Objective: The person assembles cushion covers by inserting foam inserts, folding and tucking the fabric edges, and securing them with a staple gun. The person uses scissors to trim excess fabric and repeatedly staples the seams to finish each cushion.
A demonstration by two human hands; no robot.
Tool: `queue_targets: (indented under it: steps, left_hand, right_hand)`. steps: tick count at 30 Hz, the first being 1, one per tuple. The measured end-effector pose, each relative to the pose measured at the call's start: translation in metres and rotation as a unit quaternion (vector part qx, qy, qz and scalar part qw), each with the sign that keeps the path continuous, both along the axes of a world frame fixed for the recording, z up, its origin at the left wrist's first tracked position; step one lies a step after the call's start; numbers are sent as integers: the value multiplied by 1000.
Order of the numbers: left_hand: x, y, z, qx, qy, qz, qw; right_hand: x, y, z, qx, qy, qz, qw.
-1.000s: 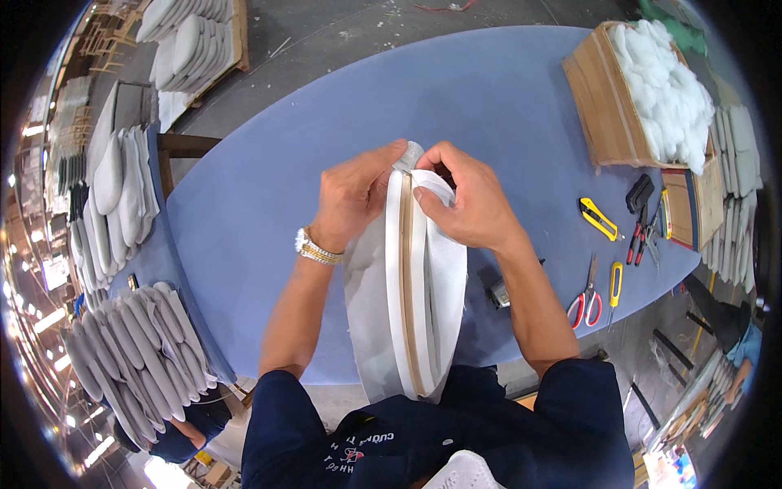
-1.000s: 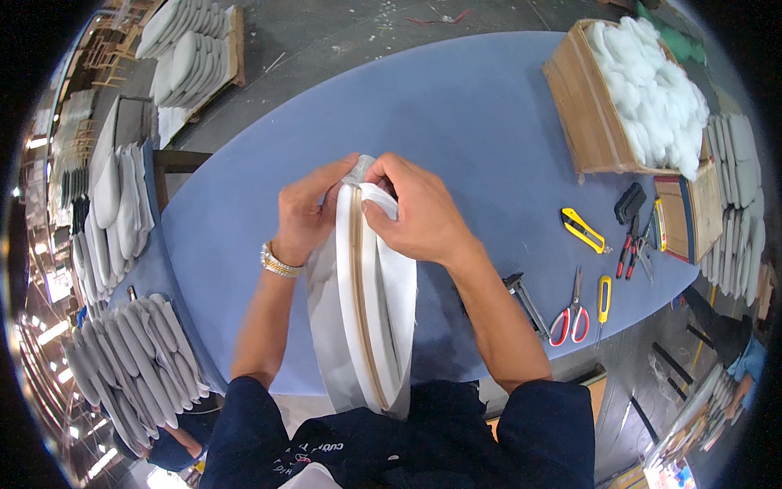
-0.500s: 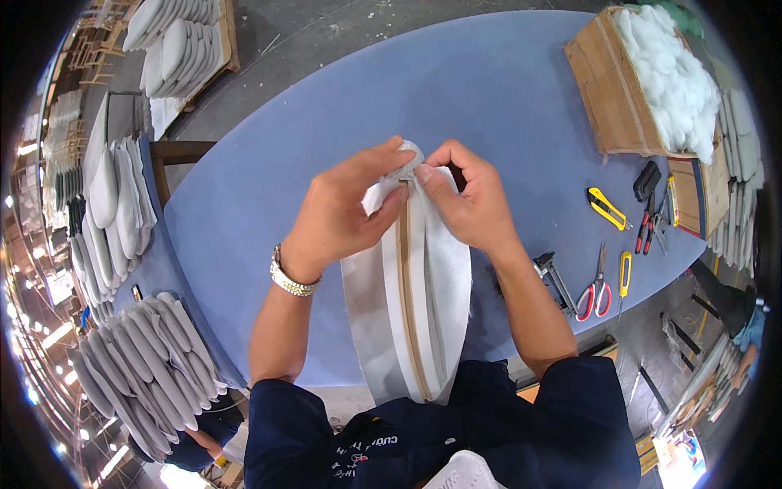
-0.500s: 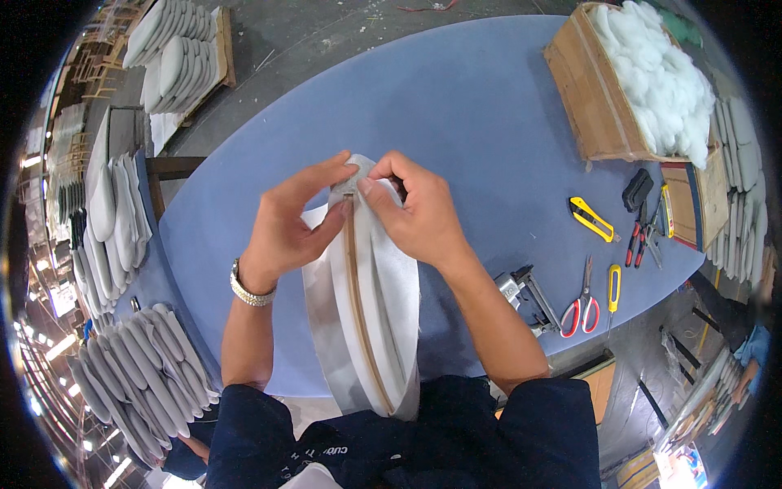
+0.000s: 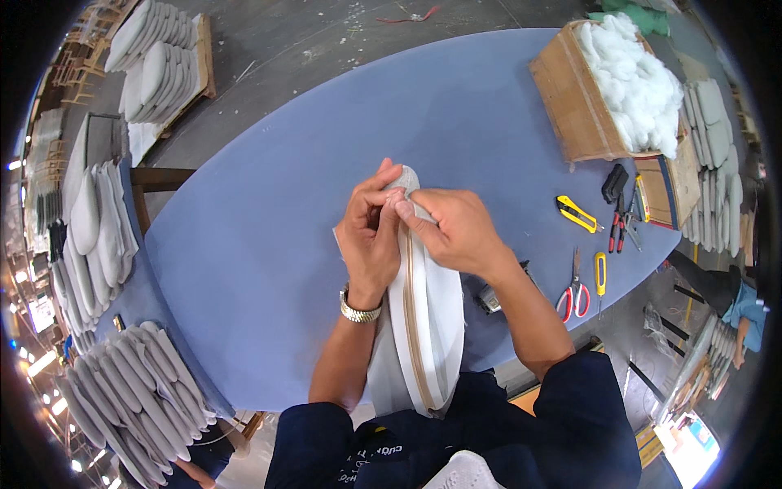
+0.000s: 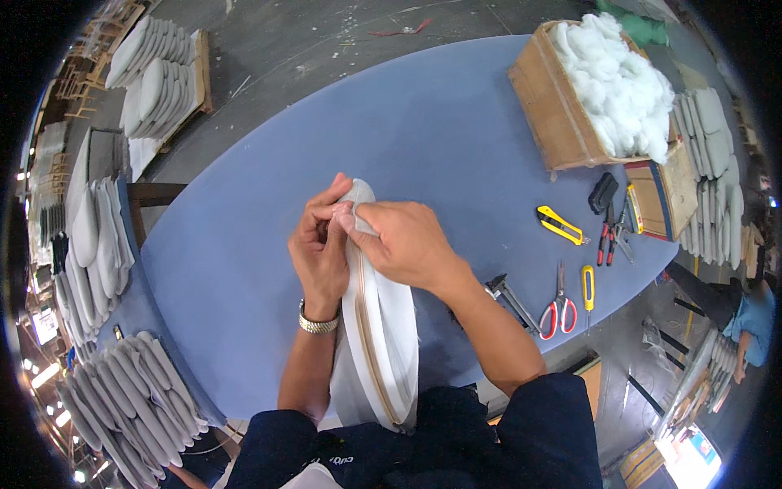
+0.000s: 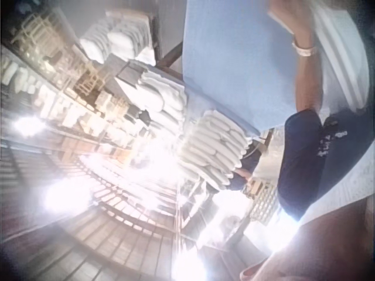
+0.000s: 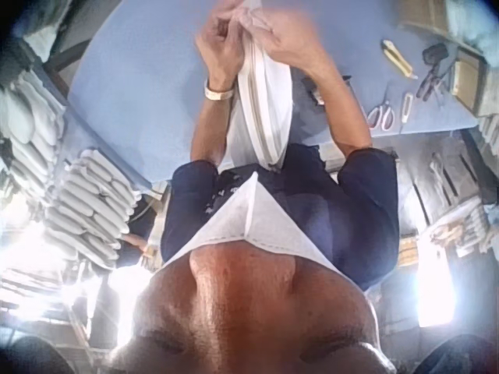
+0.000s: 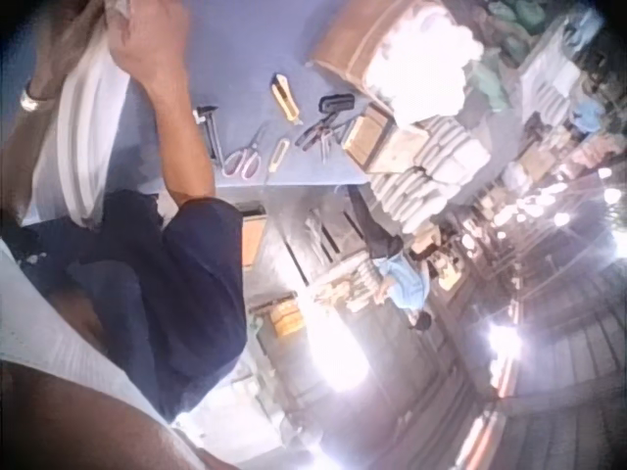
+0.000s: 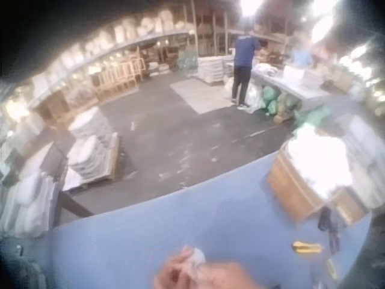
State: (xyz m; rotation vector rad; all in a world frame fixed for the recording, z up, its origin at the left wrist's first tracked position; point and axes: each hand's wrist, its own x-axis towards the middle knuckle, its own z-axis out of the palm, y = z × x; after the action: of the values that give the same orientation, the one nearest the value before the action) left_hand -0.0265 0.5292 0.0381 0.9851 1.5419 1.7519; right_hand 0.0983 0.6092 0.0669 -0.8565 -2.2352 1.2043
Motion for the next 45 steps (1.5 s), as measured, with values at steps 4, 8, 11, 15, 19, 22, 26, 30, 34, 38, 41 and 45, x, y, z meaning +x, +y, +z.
queue_targets:
  steps: [4, 8, 11, 15, 19, 22, 26, 30, 34, 38, 41, 45]
  left_hand:
    - [15, -4, -10, 41, -41, 9, 998]
    - [23, -15, -21, 46, -44, 5, 998]
    - [27, -20, -25, 49, -64, 3, 997]
    - [12, -23, -19, 24, -79, -45, 996]
    - [-50, -4, 8, -131, -92, -132, 978]
    - [-37, 29, 23, -90, -10, -153, 984]
    - [-16, 31, 6, -119, 41, -206, 970]
    - [-10, 29, -17, -59, 30, -230, 971]
    - [-9, 20, -24, -57, 80, -224, 970]
    - [-2, 16, -27, -59, 86, -208, 973]
    - [-5, 10, -24, -67, 68, -216, 972]
    - [-14, 3, -20, -73, 34, -211, 974]
  right_hand:
    - [12, -14, 7, 99, -47, 13, 994]
    - [25, -27, 14, 160, -124, 34, 979]
    - [29, -36, 18, 171, -136, 49, 975]
    - [26, -35, 26, 168, -208, 66, 961]
    - [20, -37, 25, 181, -182, 72, 964]
    - [15, -40, 25, 176, -163, 81, 967]
    - [24, -39, 25, 134, -165, 67, 975]
    - [35, -41, 26, 113, -164, 45, 979]
    - [41, -53, 21, 85, -140, 10, 986]
    - [49, -57, 18, 52, -136, -2, 989]
    - [49, -64, 17, 17, -123, -10, 992]
    - [41, -70, 17, -24, -103, -1, 994]
